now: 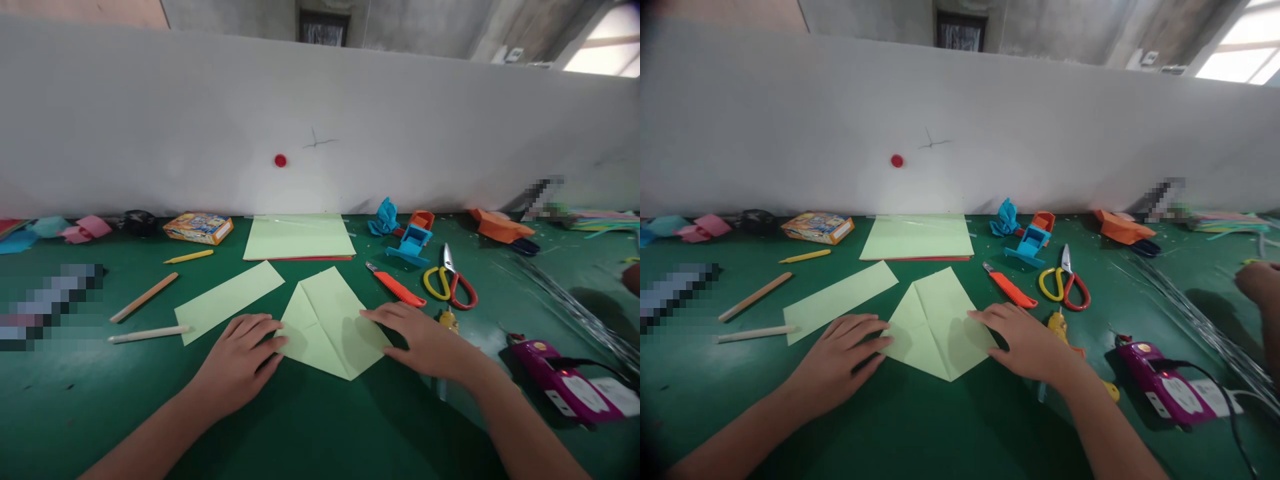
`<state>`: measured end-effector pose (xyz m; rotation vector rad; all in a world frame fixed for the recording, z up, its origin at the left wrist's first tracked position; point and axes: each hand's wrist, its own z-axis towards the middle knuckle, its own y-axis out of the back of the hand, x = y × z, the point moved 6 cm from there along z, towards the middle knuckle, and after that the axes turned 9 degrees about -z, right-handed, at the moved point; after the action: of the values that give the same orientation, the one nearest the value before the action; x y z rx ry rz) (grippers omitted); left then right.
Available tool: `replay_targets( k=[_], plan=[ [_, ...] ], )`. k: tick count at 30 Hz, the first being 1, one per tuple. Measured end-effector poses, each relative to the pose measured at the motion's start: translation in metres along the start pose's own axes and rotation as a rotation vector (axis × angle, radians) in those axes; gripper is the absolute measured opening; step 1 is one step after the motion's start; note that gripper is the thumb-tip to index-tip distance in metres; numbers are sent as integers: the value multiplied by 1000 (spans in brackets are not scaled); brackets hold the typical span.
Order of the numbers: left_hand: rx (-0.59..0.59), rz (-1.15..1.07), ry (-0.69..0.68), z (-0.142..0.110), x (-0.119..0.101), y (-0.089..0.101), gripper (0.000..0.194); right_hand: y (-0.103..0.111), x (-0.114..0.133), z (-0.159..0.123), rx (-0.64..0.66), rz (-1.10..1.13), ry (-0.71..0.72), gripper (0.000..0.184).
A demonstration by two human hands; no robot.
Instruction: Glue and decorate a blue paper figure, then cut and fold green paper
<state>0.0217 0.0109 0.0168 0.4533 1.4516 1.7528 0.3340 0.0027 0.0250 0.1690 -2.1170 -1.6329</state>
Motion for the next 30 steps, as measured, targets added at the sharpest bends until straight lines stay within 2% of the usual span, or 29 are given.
replay_targets(
  k=[5, 10, 15, 18, 24, 30],
  plan=[
    [-59, 37, 55, 2, 6, -1, 29, -2, 7, -1, 53, 15, 78, 57],
    [-89, -27, 23, 1, 2, 1, 30, -3, 7, 0, 64, 27, 62, 59],
    [9, -97, -92, 1, -14, -2, 35, -5, 5, 0, 78, 21, 60, 61],
    [45, -100, -115, 1, -17, -4, 36, -5, 4, 0, 77, 20, 53, 62],
    [85, -117, -85, 0, -12, -7, 37, -4, 7, -1, 70, 20, 60, 57],
    [63, -140, -52, 1, -11, -6, 38, -2, 10, 1, 52, -19, 60, 55]
  ],
)
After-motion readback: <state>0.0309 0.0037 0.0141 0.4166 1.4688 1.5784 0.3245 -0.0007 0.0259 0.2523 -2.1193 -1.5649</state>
